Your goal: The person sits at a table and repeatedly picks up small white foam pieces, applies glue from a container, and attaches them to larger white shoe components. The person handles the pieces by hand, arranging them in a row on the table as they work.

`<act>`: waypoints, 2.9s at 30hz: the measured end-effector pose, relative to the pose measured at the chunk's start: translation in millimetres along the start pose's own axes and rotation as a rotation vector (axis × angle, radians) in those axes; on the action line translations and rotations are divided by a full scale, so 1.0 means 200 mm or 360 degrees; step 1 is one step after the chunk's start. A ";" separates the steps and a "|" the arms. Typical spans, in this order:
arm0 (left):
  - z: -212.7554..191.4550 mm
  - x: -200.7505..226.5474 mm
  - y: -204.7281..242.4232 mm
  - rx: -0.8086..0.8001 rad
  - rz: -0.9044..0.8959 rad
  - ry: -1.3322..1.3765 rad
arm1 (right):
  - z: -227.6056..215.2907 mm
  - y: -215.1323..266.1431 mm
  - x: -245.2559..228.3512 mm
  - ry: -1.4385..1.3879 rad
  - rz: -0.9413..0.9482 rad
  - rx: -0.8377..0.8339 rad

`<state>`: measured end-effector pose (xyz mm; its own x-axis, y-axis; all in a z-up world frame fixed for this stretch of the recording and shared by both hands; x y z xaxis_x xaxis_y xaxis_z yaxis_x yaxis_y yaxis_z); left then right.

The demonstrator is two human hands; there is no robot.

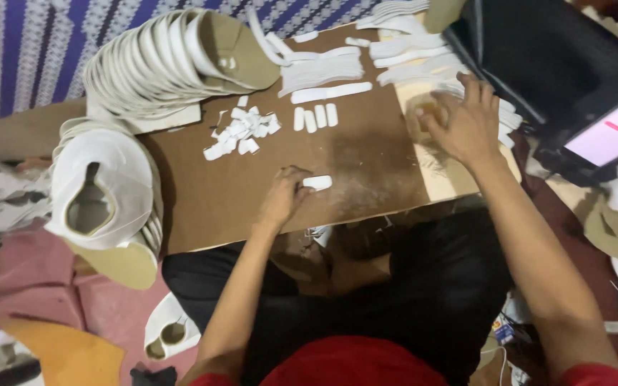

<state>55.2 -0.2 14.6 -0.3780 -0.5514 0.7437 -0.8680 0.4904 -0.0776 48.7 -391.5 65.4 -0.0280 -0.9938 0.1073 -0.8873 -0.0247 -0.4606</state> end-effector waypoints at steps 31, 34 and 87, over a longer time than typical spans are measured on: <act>0.44 0.31 0.22 0.0619 -0.0199 0.0463 | -0.10 0.27 -0.06 -0.0032 -0.0073 0.0286; 0.52 0.27 0.18 0.0651 -0.0213 0.0407 | -0.12 0.29 -0.06 -0.0119 -0.0011 0.0369; 0.56 0.17 0.21 0.0502 -0.0190 0.0482 | -0.12 0.70 -0.85 -0.0273 -0.0154 -0.0060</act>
<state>-30.7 -73.0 -38.1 -0.1989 -0.3462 0.9168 -0.9732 0.1802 -0.1431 -81.7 -224.0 4.9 0.1345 -0.9909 -0.0039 -0.8986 -0.1204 -0.4220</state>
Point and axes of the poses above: each hand's wrist, its own y-axis away from the middle knuckle, its own z-axis out of the palm, x = y × z, the point moved 3 cm from there along -y, towards the middle knuckle, and after that the axes turned 6 degrees about y, right-handed, at the moved point
